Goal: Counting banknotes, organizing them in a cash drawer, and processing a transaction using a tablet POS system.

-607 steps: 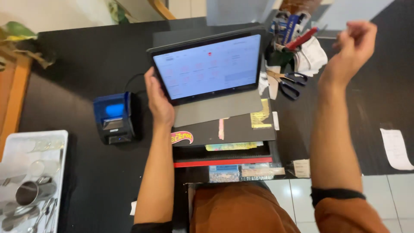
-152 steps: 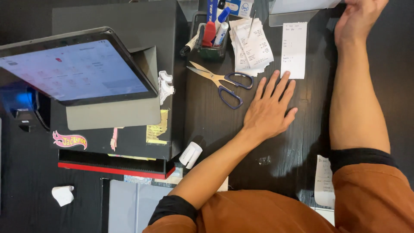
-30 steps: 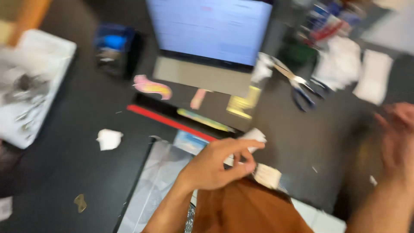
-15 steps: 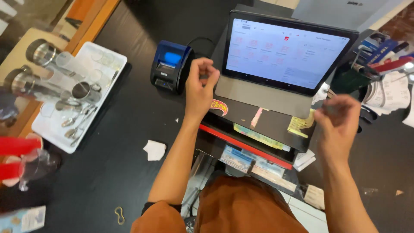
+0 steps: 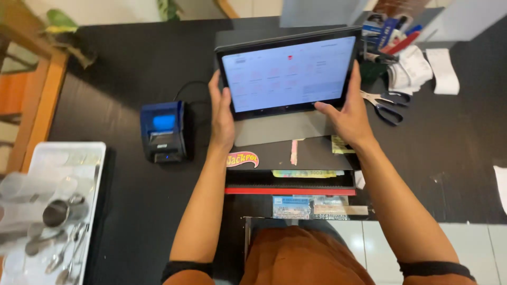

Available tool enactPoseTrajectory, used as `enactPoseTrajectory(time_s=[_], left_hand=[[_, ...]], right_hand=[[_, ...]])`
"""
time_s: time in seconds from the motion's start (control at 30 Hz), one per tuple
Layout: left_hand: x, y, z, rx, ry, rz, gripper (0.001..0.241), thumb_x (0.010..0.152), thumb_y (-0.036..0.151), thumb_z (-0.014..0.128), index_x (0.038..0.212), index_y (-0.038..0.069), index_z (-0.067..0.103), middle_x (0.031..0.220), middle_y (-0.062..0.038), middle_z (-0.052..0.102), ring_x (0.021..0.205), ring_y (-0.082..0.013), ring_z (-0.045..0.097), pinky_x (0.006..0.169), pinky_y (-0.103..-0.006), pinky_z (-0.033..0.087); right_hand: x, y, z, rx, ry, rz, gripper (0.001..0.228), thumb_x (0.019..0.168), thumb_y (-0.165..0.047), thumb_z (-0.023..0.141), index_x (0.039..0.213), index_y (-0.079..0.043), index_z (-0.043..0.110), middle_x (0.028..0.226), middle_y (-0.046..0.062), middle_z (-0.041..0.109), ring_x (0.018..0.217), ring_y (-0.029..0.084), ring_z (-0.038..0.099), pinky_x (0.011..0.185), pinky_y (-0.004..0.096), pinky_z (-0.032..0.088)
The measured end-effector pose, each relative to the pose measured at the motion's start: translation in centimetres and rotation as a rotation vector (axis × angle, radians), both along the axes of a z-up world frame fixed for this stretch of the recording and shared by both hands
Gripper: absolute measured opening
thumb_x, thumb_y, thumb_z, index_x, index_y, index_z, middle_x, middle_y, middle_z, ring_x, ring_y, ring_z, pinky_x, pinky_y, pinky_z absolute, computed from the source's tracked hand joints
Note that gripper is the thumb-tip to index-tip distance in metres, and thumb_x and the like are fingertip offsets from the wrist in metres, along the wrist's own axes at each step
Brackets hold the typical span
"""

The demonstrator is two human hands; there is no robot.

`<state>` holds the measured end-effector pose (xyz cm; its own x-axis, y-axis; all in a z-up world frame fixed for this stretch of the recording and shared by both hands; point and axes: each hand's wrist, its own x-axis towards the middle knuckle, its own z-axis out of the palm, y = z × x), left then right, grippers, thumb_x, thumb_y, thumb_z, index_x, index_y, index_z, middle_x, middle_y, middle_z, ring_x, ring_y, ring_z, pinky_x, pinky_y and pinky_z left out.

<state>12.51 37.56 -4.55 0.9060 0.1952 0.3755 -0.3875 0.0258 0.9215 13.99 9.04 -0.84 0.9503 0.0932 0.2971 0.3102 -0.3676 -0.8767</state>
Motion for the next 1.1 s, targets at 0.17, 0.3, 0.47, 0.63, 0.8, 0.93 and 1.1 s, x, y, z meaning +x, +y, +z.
enactPoseTrajectory(time_s=[0.17, 0.3, 0.47, 0.63, 0.8, 0.93, 1.1], left_hand=[[-1.5, -0.9, 1.3, -0.011, 0.023, 0.007, 0.061, 0.114, 0.044, 0.041, 0.16, 0.007, 0.027, 0.166, -0.019, 0.024, 0.158, -0.0301, 0.012, 0.131, -0.0461, 0.001], [-1.6, -0.4, 0.3, 0.005, 0.032, 0.009, 0.063, 0.114, 0.045, 0.043, 0.162, 0.009, 0.025, 0.168, -0.018, 0.022, 0.159, -0.0298, 0.013, 0.132, -0.0465, 0.004], [-0.5, 0.5, -1.6, 0.004, 0.01, 0.021, 0.064, 0.114, 0.043, 0.045, 0.163, 0.008, 0.025, 0.168, -0.02, 0.022, 0.158, -0.0302, 0.017, 0.132, -0.0463, 0.008], [-0.4, 0.4, -2.3, -0.092, 0.001, -0.06, 0.063, 0.113, 0.027, 0.05, 0.165, 0.01, 0.019, 0.165, -0.02, 0.03, 0.153, -0.0298, 0.034, 0.129, -0.0478, 0.026], [-1.5, 0.1, -0.6, -0.08, 0.027, -0.076, 0.063, 0.114, 0.03, 0.051, 0.165, 0.014, 0.018, 0.153, -0.02, 0.049, 0.146, -0.0284, 0.047, 0.124, -0.0478, 0.035], [-1.4, -0.3, -0.5, -0.036, 0.036, -0.017, 0.063, 0.112, 0.029, 0.054, 0.164, 0.013, 0.023, 0.163, -0.019, 0.039, 0.151, -0.0299, 0.04, 0.126, -0.0501, 0.03], [0.2, 1.5, -2.4, 0.059, -0.018, 0.018, 0.064, 0.108, 0.031, 0.059, 0.158, 0.009, 0.028, 0.161, -0.018, 0.032, 0.15, -0.0308, 0.031, 0.125, -0.05, 0.023]], right_hand=[[-0.5, -0.1, 0.2, 0.045, 0.002, 0.068, 0.11, 0.088, -0.002, 0.083, 0.167, -0.013, 0.008, 0.17, 0.028, 0.02, 0.157, 0.042, 0.019, 0.128, 0.052, 0.019], [-0.4, -0.5, -0.6, 0.088, -0.037, 0.125, 0.107, 0.088, 0.005, 0.078, 0.167, -0.011, 0.008, 0.171, 0.028, 0.018, 0.158, 0.039, 0.016, 0.13, 0.05, 0.02], [0.8, -1.5, -3.0, 0.213, -0.118, 0.222, 0.107, 0.087, 0.011, 0.077, 0.169, -0.01, 0.011, 0.174, 0.021, 0.014, 0.159, 0.031, 0.014, 0.129, 0.049, 0.023], [0.7, -1.4, -3.1, 0.323, -0.097, 0.291, 0.109, 0.084, 0.025, 0.069, 0.167, -0.008, 0.006, 0.174, 0.022, 0.016, 0.16, 0.031, 0.02, 0.129, 0.048, 0.03], [0.0, -0.8, -1.9, 0.302, -0.075, 0.263, 0.105, 0.087, 0.024, 0.069, 0.167, -0.008, 0.009, 0.173, 0.02, 0.016, 0.16, 0.028, 0.015, 0.132, 0.045, 0.023], [0.0, -1.1, -2.0, 0.292, -0.092, 0.265, 0.105, 0.086, 0.023, 0.07, 0.167, -0.007, 0.011, 0.173, 0.019, 0.016, 0.161, 0.027, 0.015, 0.133, 0.043, 0.021], [1.3, -1.5, -3.9, 0.127, -0.131, 0.144, 0.097, 0.092, -0.005, 0.079, 0.164, -0.002, 0.014, 0.171, 0.023, 0.013, 0.16, 0.033, 0.012, 0.134, 0.047, 0.012]])
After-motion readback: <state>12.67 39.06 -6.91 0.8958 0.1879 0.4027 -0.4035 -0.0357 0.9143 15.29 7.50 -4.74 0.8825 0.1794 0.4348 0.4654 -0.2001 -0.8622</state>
